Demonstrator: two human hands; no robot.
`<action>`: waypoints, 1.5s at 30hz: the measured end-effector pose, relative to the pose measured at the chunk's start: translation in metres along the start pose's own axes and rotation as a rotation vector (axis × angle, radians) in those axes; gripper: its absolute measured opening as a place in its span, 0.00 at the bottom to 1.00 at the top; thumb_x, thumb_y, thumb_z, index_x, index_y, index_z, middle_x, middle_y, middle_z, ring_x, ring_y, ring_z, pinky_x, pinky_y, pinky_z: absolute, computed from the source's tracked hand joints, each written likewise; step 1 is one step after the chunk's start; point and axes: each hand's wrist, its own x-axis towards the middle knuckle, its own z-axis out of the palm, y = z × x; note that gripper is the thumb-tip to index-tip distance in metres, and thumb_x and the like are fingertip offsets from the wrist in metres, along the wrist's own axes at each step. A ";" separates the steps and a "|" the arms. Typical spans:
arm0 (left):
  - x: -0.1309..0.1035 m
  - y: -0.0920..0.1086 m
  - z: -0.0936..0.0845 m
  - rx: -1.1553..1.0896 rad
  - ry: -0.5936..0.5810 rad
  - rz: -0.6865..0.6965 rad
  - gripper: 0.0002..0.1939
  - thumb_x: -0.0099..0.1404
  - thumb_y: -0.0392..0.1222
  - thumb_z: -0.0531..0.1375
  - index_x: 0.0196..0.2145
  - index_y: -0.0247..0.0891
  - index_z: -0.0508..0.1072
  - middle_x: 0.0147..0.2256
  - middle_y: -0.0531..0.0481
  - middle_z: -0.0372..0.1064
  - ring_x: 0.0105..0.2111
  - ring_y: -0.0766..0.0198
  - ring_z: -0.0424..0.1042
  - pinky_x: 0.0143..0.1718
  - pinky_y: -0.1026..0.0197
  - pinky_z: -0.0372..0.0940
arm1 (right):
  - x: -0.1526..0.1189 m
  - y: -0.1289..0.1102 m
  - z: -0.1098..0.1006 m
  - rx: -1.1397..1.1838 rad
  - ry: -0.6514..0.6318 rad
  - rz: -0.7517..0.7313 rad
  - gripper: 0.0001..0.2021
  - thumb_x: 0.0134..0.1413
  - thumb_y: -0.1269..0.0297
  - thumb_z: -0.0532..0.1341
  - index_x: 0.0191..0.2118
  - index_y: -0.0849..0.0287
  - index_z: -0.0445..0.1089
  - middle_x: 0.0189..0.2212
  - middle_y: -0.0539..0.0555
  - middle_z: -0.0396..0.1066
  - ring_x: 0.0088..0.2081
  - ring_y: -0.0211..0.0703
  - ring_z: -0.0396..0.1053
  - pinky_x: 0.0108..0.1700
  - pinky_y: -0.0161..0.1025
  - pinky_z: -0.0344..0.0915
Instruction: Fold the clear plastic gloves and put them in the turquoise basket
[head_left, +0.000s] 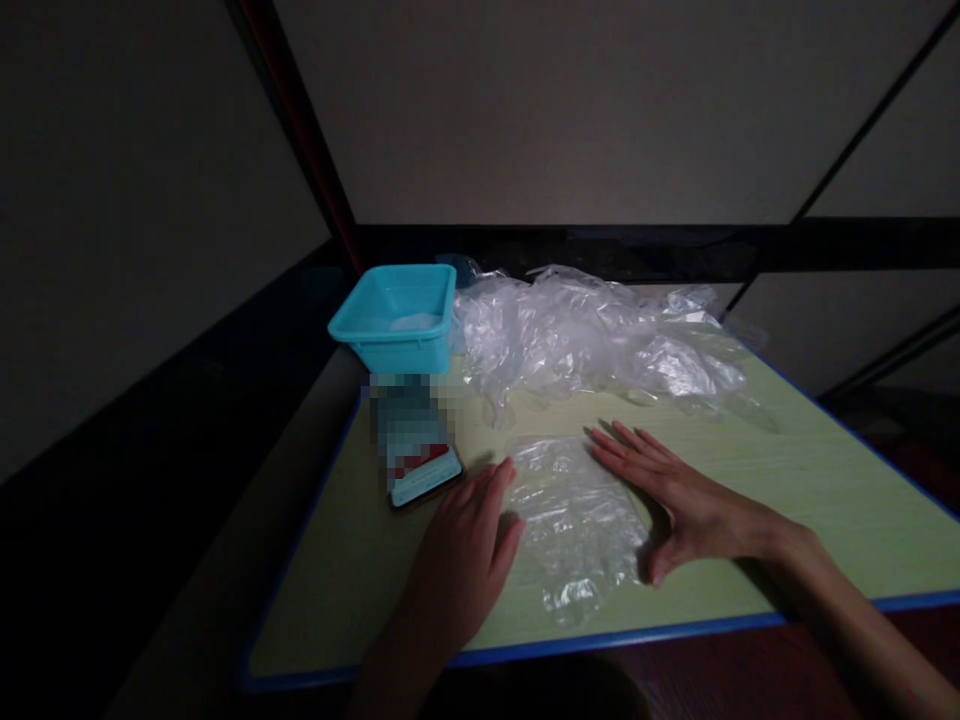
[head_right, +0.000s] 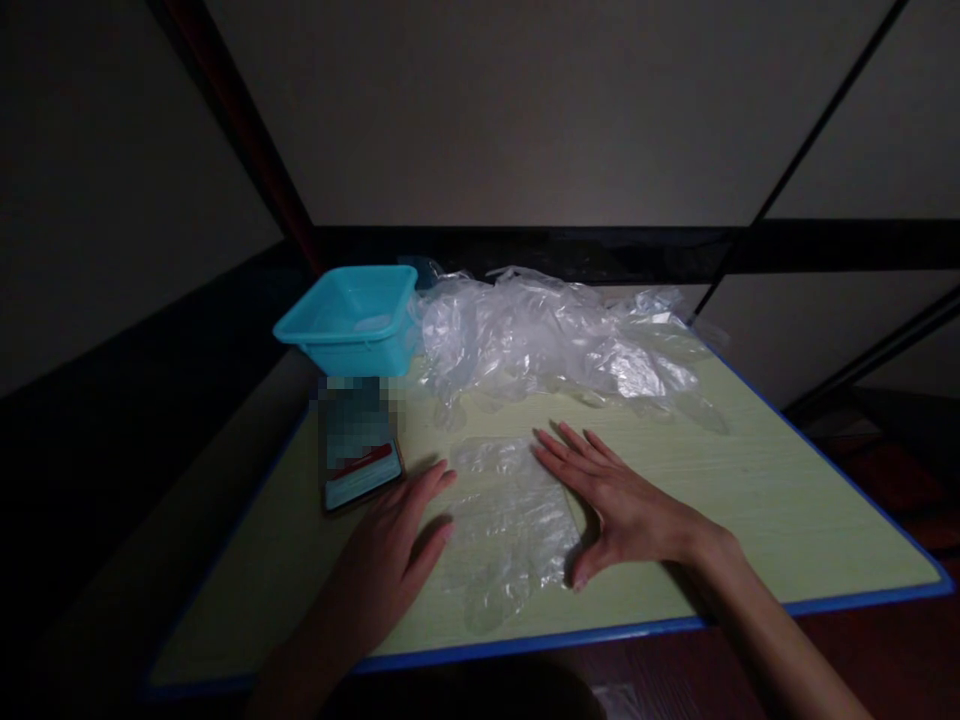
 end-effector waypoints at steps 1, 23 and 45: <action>0.000 0.000 0.000 -0.003 0.001 0.000 0.23 0.62 0.34 0.53 0.55 0.39 0.53 0.51 0.41 0.65 0.52 0.54 0.64 0.51 0.47 0.61 | 0.000 0.000 0.000 -0.001 -0.002 0.002 0.54 0.37 0.41 0.64 0.65 0.56 0.34 0.65 0.59 0.31 0.63 0.59 0.27 0.60 0.61 0.32; -0.001 0.002 0.000 -0.080 0.045 -0.041 0.22 0.62 0.34 0.53 0.54 0.36 0.57 0.51 0.40 0.65 0.51 0.54 0.64 0.51 0.47 0.61 | -0.002 0.003 0.004 -0.030 -0.039 0.029 0.57 0.33 0.37 0.63 0.65 0.57 0.35 0.65 0.61 0.32 0.63 0.59 0.31 0.60 0.62 0.33; 0.036 0.079 0.061 0.145 -0.130 -0.008 0.39 0.64 0.56 0.48 0.61 0.19 0.45 0.62 0.32 0.36 0.62 0.50 0.35 0.60 0.50 0.44 | -0.001 0.010 0.008 -0.018 -0.025 -0.005 0.56 0.35 0.39 0.63 0.65 0.57 0.33 0.65 0.58 0.31 0.64 0.58 0.31 0.61 0.59 0.33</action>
